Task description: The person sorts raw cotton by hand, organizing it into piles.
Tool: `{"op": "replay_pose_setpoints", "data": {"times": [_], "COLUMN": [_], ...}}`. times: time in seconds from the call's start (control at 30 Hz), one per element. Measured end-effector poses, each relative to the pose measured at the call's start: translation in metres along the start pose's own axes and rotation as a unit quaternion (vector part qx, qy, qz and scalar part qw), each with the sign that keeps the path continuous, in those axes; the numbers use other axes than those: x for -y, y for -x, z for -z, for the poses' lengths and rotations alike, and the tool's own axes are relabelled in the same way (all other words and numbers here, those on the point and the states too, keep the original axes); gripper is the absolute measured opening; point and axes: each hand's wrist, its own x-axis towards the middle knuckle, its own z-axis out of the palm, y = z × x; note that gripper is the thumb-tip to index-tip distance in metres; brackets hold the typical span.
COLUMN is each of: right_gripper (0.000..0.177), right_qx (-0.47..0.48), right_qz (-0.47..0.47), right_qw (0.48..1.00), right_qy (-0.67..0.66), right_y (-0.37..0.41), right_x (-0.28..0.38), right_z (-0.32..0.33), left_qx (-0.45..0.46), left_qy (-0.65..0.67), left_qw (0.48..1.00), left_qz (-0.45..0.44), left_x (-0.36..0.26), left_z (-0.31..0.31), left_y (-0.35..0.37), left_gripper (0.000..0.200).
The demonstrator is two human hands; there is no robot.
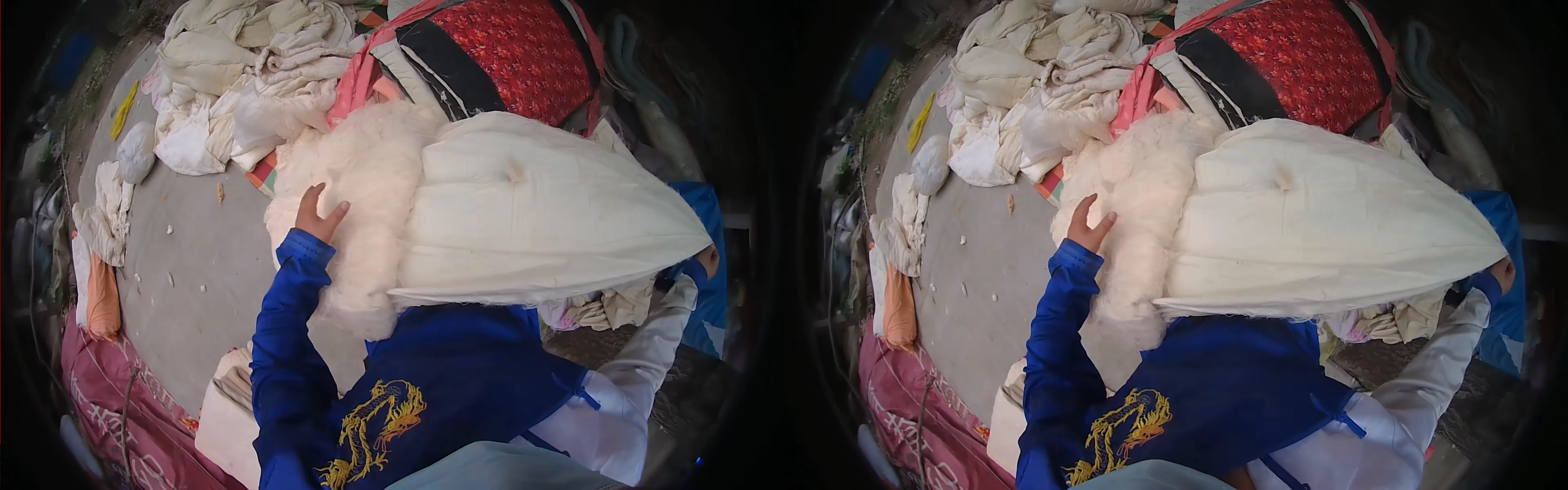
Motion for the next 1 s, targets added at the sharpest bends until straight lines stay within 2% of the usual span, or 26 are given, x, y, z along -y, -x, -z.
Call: {"op": "replay_pose_setpoints", "data": {"times": [0.03,0.07,0.1,0.13,0.17,0.2,0.23,0.27,0.3,0.33,0.4,0.43,0.47,0.53,0.6,0.63,0.67,0.73,0.77,0.8,0.83,0.87,0.9,0.93,0.97,1.0], "right_gripper": [0.033,0.027,0.03,0.034,0.04,0.045,0.048,0.046,0.044,0.039,0.041,0.045,0.05,0.057,0.05,0.045,0.04,0.026,0.028,0.031,0.028,0.023,0.02,0.019,0.018,0.017], "right_qx": [0.005,0.047,0.145,0.232,0.253,0.222,0.21,0.285,0.342,0.366,0.438,0.513,0.542,0.615,0.59,0.578,0.565,0.542,0.554,0.533,0.475,0.386,0.338,0.286,0.225,0.209], "right_qz": [-0.007,-0.011,-0.146,-0.214,-0.07,0.185,0.21,0.032,-0.096,-0.089,-0.07,-0.067,-0.004,0.008,0.103,0.134,0.166,0.191,-0.026,-0.229,-0.342,-0.389,-0.431,-0.446,-0.452,-0.414], "right_qw": [0.999,0.994,0.978,0.947,0.951,0.918,0.927,0.953,0.935,0.925,0.889,0.851,0.839,0.788,0.795,0.8,0.805,0.818,0.817,0.775,0.753,0.773,0.764,0.777,0.781,0.818], "right_qy": [0.052,0.093,-0.013,0.056,0.162,0.272,0.23,0.094,-0.003,-0.057,-0.116,-0.09,-0.05,0.035,0.092,0.083,0.074,-0.019,-0.16,-0.251,-0.302,-0.32,-0.341,-0.34,-0.367,-0.341], "right_y": [0.023,0.047,0.06,0.093,0.107,0.138,0.184,0.232,0.275,0.303,0.352,0.367,0.387,0.411,0.454,0.467,0.481,0.484,0.484,0.463,0.445,0.424,0.392,0.359,0.329,0.297], "right_x": [-0.027,-0.052,-0.107,-0.106,-0.171,-0.177,-0.132,-0.057,0.032,0.057,0.119,0.149,0.168,0.223,0.209,0.204,0.199,0.189,0.183,0.205,0.2,0.173,0.144,0.101,0.053,0.011], "right_z": [-0.01,-0.02,-0.031,-0.038,-0.053,-0.062,-0.074,-0.086,-0.088,-0.104,-0.133,-0.146,-0.166,-0.188,-0.23,-0.244,-0.258,-0.273,-0.276,-0.256,-0.254,-0.259,-0.256,-0.258,-0.257,-0.251], "left_qx": [0.05,0.149,0.235,0.268,0.252,0.236,0.224,0.213,0.201,0.218,0.248,0.225,0.2,0.157,0.118,0.091,0.091,0.081,0.064,0.099,0.104,0.096,0.085,0.077,0.075,0.075], "left_qy": [-0.071,-0.101,-0.155,-0.271,-0.315,-0.358,-0.347,-0.337,-0.327,-0.318,-0.299,-0.287,-0.274,-0.213,-0.117,-0.014,0.106,0.341,0.419,0.417,0.439,0.455,0.462,0.462,0.456,0.443], "left_qw": [0.996,0.983,0.96,0.924,0.915,0.904,0.911,0.917,0.923,0.922,0.919,0.93,0.94,0.964,0.985,0.996,0.986,0.908,0.871,0.852,0.825,0.807,0.797,0.789,0.786,0.788], "left_qz": [-0.035,-0.021,0.0,0.009,0.005,0.001,-0.006,-0.013,-0.021,0.009,0.074,0.055,0.037,0.028,0.048,0.022,0.095,0.228,0.249,0.3,0.34,0.363,0.38,0.397,0.41,0.422], "left_x": [-0.044,-0.078,-0.104,-0.129,-0.131,-0.127,-0.107,-0.074,-0.057,-0.066,-0.087,-0.084,-0.075,-0.065,-0.052,-0.02,-0.004,0.018,0.027,0.061,0.086,0.109,0.129,0.149,0.165,0.18], "left_z": [-0.022,-0.036,-0.049,-0.058,-0.067,-0.08,-0.093,-0.103,-0.103,-0.096,-0.078,-0.073,-0.07,-0.063,-0.054,-0.053,-0.042,-0.014,0.004,0.023,0.036,0.042,0.044,0.044,0.043,0.039], "left_y": [0.003,0.003,0.001,0.0,0.0,0.001,-0.004,-0.011,-0.019,-0.023,-0.024,-0.022,-0.02,-0.017,-0.011,-0.011,-0.01,-0.007,-0.002,-0.001,0.013,0.028,0.046,0.064,0.079,0.092], "left_gripper": [0.084,0.097,0.11,0.114,0.108,0.101,0.096,0.09,0.085,0.081,0.072,0.069,0.066,0.059,0.052,0.04,0.04,0.04,0.04,0.048,0.048,0.049,0.05,0.05,0.051,0.051]}}
